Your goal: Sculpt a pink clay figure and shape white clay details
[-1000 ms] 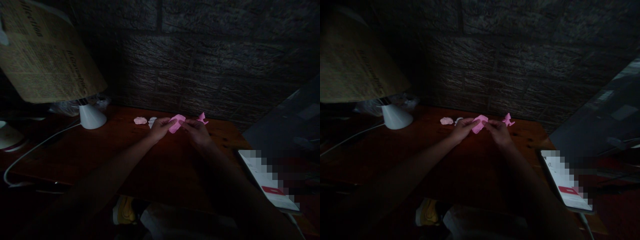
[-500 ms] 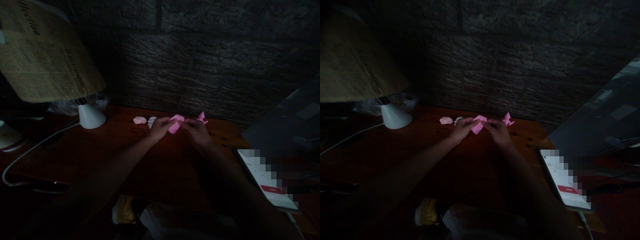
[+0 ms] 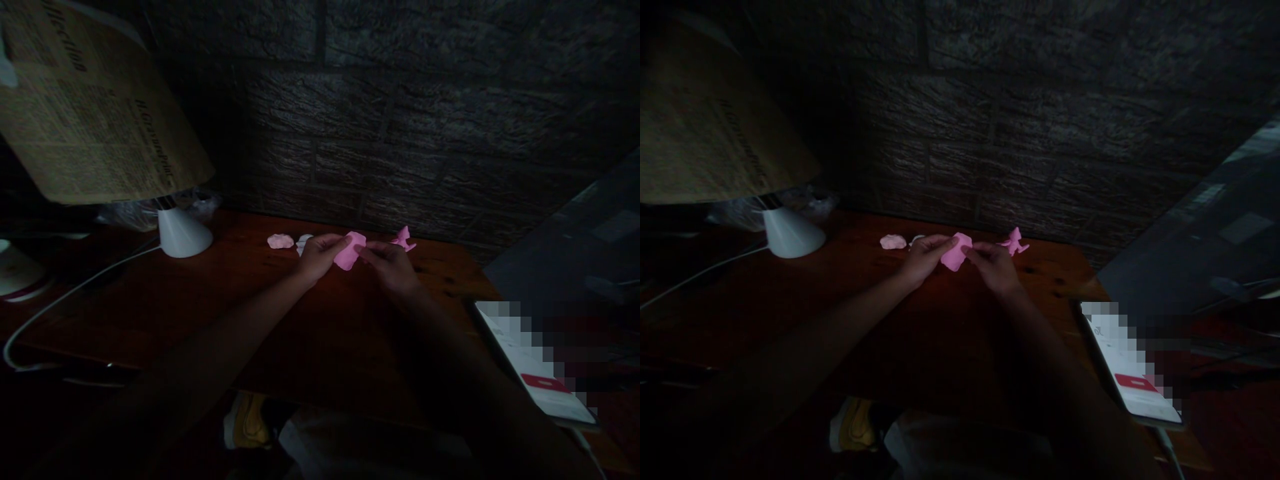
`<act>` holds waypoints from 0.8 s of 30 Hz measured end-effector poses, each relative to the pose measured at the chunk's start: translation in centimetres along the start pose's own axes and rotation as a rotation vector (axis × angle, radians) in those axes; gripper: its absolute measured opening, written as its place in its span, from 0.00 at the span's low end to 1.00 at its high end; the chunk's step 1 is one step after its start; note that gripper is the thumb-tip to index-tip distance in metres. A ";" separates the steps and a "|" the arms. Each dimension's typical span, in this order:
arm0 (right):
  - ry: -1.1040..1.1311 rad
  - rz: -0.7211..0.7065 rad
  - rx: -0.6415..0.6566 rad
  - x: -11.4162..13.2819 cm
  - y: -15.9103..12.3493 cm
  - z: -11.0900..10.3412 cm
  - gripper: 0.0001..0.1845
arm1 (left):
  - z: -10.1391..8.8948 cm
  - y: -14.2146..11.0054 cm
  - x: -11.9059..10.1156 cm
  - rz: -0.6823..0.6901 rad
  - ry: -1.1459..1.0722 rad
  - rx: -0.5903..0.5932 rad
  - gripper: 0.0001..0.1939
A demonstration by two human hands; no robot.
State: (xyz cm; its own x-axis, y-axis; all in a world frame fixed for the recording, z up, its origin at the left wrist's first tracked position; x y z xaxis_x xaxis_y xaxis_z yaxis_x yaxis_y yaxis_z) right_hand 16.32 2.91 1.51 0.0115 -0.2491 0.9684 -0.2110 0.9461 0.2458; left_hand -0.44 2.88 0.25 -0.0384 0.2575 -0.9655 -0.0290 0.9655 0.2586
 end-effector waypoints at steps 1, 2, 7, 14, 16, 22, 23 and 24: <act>0.002 -0.004 0.005 0.0 0.0 0.0 0.20 | 0.0 0.0 0.0 -0.010 0.004 0.000 0.11; 0.000 -0.005 0.015 0.1 0.0 0.0 0.20 | 0.0 0.0 0.0 -0.014 0.012 0.001 0.12; -0.005 -0.003 0.026 -0.2 0.1 -0.1 0.19 | -0.1 0.1 0.1 0.025 0.044 0.010 0.13; 0.005 -0.002 -0.034 -0.1 0.1 0.0 0.22 | -0.2 0.1 -0.3 0.056 0.038 -0.003 0.12; 0.036 -0.003 -0.057 0.1 0.1 -0.1 0.22 | -0.2 0.0 -0.5 0.064 0.078 0.020 0.15; 0.068 0.018 -0.115 0.5 0.1 -0.2 0.22 | -0.4 -0.2 -0.5 0.043 0.158 0.045 0.19; 0.069 0.015 -0.119 0.6 0.1 -0.2 0.22 | -0.3 -0.2 -0.5 0.035 0.151 0.062 0.19; 0.064 0.009 -0.120 0.6 0.1 -0.2 0.23 | -0.2 -0.2 -0.4 0.026 0.140 0.086 0.18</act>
State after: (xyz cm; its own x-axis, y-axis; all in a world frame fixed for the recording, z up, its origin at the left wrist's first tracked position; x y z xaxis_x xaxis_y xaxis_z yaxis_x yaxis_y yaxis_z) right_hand 16.47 2.88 2.17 0.0728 -0.2302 0.9704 -0.0927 0.9672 0.2364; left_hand -0.62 2.53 0.63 -0.1773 0.2801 -0.9435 0.0594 0.9599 0.2738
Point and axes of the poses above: each hand's wrist, its own y-axis towards the middle knuckle, its own z-axis out of the palm, x = y × z, the point moved 2 cm from there along y, towards the middle knuckle, and after that the axes turned 9 degrees about y, right-handed, at the moved point
